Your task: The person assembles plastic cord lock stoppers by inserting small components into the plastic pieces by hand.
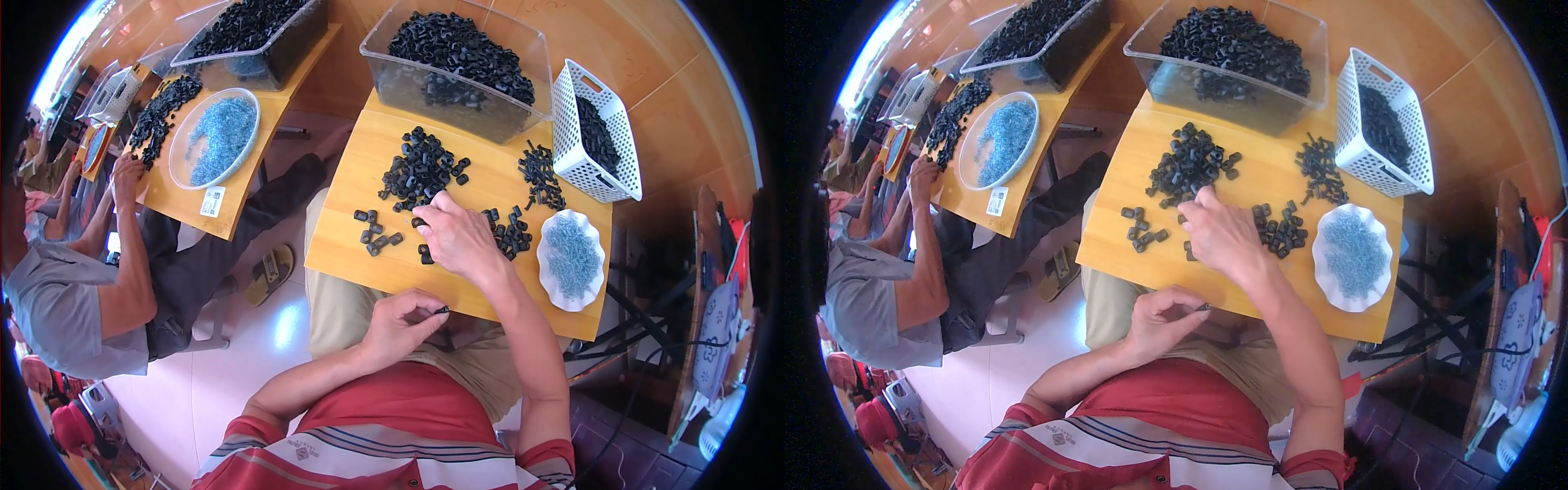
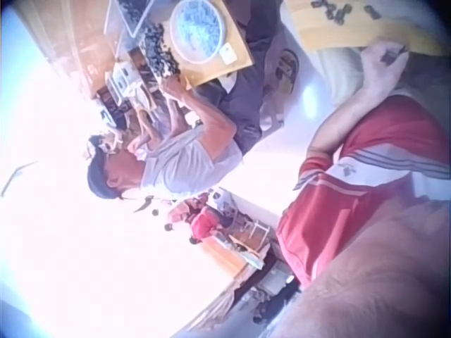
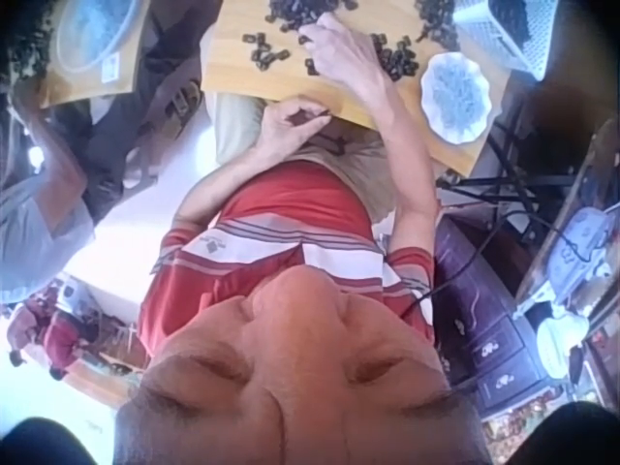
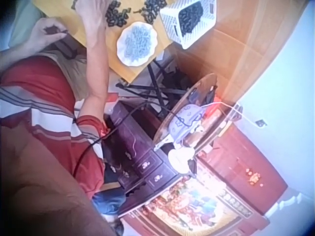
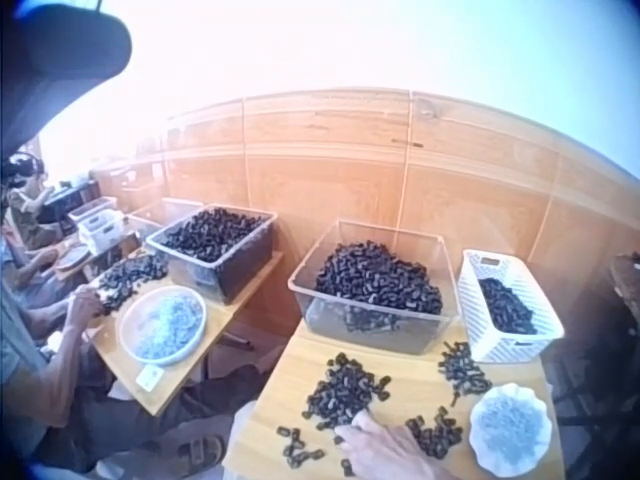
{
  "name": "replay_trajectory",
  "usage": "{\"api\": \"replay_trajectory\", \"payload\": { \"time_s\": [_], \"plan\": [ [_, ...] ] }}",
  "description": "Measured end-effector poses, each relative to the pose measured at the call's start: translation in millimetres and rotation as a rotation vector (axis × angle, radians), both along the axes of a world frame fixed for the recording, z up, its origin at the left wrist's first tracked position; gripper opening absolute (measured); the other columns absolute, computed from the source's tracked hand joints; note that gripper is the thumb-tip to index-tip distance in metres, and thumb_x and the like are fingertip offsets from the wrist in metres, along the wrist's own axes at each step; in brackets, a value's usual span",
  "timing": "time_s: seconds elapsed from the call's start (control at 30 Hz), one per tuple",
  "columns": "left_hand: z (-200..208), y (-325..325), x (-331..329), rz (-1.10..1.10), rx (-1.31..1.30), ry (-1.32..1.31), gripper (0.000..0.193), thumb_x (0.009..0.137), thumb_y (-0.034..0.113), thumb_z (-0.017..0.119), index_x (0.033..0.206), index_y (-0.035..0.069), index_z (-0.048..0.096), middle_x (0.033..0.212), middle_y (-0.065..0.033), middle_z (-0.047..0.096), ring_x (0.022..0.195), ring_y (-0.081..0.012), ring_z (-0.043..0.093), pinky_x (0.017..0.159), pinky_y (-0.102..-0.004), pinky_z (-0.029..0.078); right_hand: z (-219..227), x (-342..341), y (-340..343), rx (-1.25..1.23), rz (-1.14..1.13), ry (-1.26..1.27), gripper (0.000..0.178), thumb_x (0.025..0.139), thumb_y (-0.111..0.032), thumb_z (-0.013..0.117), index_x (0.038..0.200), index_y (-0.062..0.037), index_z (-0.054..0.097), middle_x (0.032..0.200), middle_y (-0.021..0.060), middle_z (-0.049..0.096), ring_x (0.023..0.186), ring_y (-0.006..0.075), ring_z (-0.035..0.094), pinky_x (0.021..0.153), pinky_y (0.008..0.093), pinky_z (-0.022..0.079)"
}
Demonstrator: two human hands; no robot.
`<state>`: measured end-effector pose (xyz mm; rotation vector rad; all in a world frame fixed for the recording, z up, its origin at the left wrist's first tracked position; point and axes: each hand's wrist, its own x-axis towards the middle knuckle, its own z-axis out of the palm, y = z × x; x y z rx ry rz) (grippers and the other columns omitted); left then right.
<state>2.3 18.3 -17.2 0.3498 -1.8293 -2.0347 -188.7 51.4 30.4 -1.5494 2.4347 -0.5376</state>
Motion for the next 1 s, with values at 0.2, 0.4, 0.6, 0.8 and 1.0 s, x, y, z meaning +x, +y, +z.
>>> {"api": "replay_trajectory", "payload": {
  "time_s": [0.2,0.4,0.6,0.8,1.0],
  "plan": [
    [2.1,1.5,-0.8,-0.001,0.020,0.004,0.012,0.088,0.000,0.074,0.098,-0.001,0.068,0.098,-0.0074,0.070,0.080,-0.0101,0.068,0.069,-0.0243,0.056,3.5,0.8,-2.4,-0.071,-0.034,-0.103,0.024,0.092,-0.025,0.067,0.106,-0.0070,0.072,0.096,0.0109,0.062,0.084,0.0354,0.066,0.074,0.0468,0.054],
    [2.9,4.4,-1.2,-0.012,0.055,-0.018,0.013,0.087,-0.002,0.074,0.098,0.000,0.069,0.099,-0.0067,0.071,0.083,-0.0093,0.067,0.071,-0.0235,0.054,0.5,4.3,-6.6,-0.025,-0.096,-0.075,0.022,0.089,-0.027,0.069,0.098,-0.0073,0.074,0.095,0.0116,0.064,0.085,0.0360,0.067,0.073,0.0465,0.053],
    [3.7,3.8,-1.7,-0.019,0.084,-0.027,0.014,0.086,-0.003,0.074,0.098,0.001,0.069,0.100,-0.0066,0.071,0.086,-0.0090,0.065,0.073,-0.0231,0.052,1.8,5.7,-10.0,-0.014,-0.081,-0.068,0.021,0.089,-0.023,0.068,0.099,-0.0052,0.074,0.096,0.0131,0.065,0.087,0.0371,0.067,0.077,0.0478,0.053],
    [3.2,3.4,-1.7,-0.014,0.090,-0.010,0.014,0.086,-0.004,0.074,0.098,0.001,0.069,0.099,-0.0061,0.071,0.086,-0.0087,0.065,0.074,-0.0232,0.052,3.6,2.9,-9.6,0.040,-0.033,-0.112,0.021,0.093,-0.021,0.062,0.101,-0.0049,0.074,0.097,0.0140,0.065,0.089,0.0378,0.066,0.080,0.0482,0.053],
    [-2.4,3.0,-0.1,-0.014,0.118,-0.009,0.015,0.087,-0.005,0.073,0.099,0.001,0.069,0.100,-0.0059,0.070,0.087,-0.0088,0.064,0.074,-0.0235,0.052,3.7,0.7,-5.6,0.025,-0.030,-0.107,0.022,0.096,-0.021,0.059,0.103,-0.0058,0.073,0.096,0.0137,0.064,0.090,0.0372,0.066,0.079,0.0483,0.052]
  ]
}}
